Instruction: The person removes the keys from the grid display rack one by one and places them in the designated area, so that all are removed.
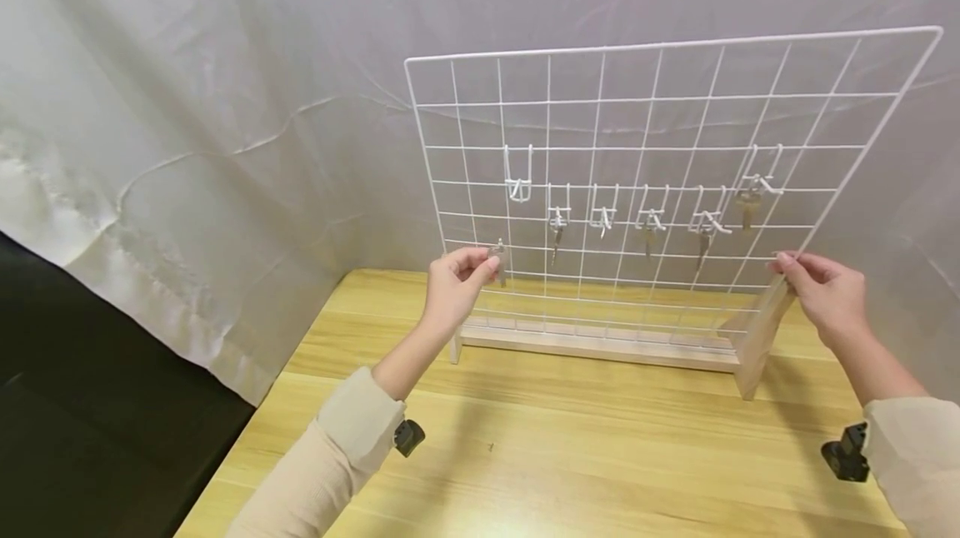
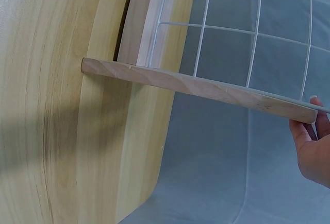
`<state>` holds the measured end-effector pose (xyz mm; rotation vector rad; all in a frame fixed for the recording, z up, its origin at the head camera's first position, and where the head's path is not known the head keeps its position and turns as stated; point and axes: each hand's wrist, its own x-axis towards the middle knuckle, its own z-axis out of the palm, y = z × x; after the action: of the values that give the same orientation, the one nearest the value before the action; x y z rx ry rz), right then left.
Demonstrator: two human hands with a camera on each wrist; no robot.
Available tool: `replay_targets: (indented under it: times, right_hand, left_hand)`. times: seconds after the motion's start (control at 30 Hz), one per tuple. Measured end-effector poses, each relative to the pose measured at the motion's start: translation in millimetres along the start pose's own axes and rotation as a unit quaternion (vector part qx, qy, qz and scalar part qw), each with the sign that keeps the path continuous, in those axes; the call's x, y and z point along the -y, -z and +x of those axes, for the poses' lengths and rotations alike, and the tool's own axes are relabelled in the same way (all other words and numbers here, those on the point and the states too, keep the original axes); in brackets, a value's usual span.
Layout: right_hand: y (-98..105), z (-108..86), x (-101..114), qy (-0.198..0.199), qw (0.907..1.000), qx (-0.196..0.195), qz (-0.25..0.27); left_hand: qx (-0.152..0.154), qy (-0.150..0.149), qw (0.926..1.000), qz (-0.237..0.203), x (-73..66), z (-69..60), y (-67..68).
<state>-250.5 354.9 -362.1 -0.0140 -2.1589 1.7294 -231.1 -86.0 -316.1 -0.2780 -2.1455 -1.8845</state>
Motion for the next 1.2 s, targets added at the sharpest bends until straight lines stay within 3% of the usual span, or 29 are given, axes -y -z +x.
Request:
replay_targets:
  times: [0.83, 1.2]
  right_hand:
    - [0.5, 0.0, -1.8, -0.013, 0.9999, -0.001, 0.009]
    - [-1.0, -0.9, -0.9, -0.009, 0.9998, -0.007, 0.014]
  left_hand:
    - [0.021, 0.091, 0.9954, -0.020, 59.5, -25.8, -5.7]
    - [0.037, 0.110, 0.9932, -0.007, 86.3, -39.4, -4.4]
